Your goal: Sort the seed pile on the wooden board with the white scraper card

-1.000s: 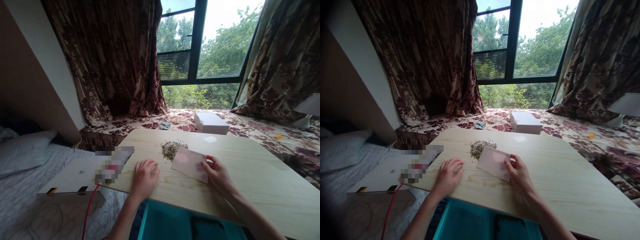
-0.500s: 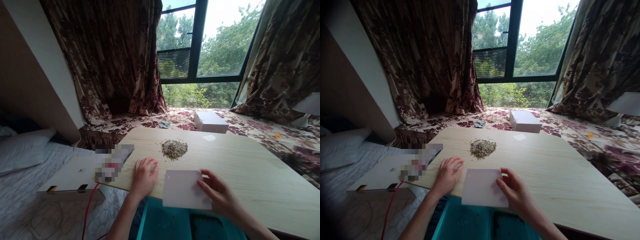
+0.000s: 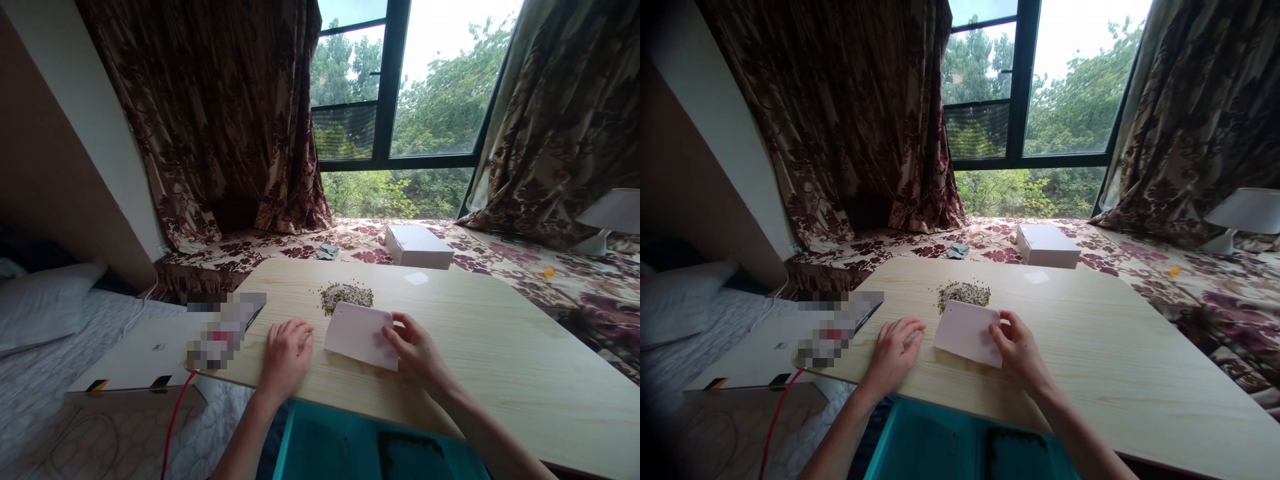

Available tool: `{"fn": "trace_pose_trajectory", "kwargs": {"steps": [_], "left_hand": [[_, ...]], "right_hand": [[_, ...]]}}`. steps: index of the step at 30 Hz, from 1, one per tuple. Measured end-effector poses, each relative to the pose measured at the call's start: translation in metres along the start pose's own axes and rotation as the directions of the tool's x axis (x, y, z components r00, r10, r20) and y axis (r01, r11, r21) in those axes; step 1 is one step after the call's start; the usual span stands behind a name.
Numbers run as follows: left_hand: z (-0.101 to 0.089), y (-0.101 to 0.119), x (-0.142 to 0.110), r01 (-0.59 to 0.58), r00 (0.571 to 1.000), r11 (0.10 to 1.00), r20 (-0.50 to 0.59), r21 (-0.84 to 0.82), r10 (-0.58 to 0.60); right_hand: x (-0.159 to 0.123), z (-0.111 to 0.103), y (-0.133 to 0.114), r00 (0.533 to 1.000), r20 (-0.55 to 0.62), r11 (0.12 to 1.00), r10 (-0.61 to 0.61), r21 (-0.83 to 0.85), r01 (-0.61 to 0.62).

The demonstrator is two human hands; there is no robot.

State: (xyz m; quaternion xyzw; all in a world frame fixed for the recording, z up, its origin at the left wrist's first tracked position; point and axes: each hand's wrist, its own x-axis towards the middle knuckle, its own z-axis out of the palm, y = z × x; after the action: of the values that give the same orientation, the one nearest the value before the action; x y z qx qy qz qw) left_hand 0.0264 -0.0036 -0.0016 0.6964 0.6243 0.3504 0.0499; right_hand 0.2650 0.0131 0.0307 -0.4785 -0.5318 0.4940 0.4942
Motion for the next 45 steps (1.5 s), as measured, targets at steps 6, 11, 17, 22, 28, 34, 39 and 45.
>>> {"fn": "trace_pose_trajectory", "kwargs": {"steps": [6, 11, 17, 22, 28, 34, 39, 45], "left_hand": [[0.000, 0.001, 0.000, 0.000, 1.000, 1.000, -0.001, 0.002, 0.000], [0.001, 0.000, 0.001, -0.007, 1.000, 1.000, -0.006, 0.022, 0.007], [0.001, -0.003, 0.001, -0.033, 0.999, 0.999, -0.009, 0.030, 0.034], [0.003, -0.006, 0.001, -0.061, 0.997, 0.997, -0.036, 0.036, 0.063], [0.003, -0.006, 0.000, -0.059, 0.997, 0.997, -0.042, 0.051, 0.061], [0.002, -0.006, 0.000, -0.073, 0.996, 0.995, -0.050, 0.061, 0.076], [0.002, -0.006, 0.000, -0.072, 0.997, 0.996, -0.035, 0.058, 0.074], [0.003, -0.007, 0.000, -0.078, 0.996, 0.995, -0.041, 0.057, 0.080]], "right_hand": [[-0.030, -0.001, -0.005, 0.977, 0.207, 0.998, 0.040, -0.050, -0.030], [-0.025, -0.023, -0.014, 0.995, 0.099, 0.998, -0.001, -0.070, 0.008], [0.023, -0.044, -0.010, 0.978, -0.184, 0.991, -0.098, -0.112, 0.078], [0.037, -0.038, -0.005, 0.977, -0.164, 0.988, -0.133, -0.094, 0.119], [0.036, -0.036, -0.003, 0.967, -0.196, 0.978, -0.164, -0.159, 0.134], [0.031, -0.040, 0.001, 0.956, -0.251, 0.981, -0.149, -0.162, 0.110], [0.030, -0.039, 0.003, 0.952, -0.283, 0.988, -0.116, -0.130, 0.082], [0.030, -0.042, 0.004, 0.940, -0.321, 0.990, -0.112, -0.116, 0.078]]}}
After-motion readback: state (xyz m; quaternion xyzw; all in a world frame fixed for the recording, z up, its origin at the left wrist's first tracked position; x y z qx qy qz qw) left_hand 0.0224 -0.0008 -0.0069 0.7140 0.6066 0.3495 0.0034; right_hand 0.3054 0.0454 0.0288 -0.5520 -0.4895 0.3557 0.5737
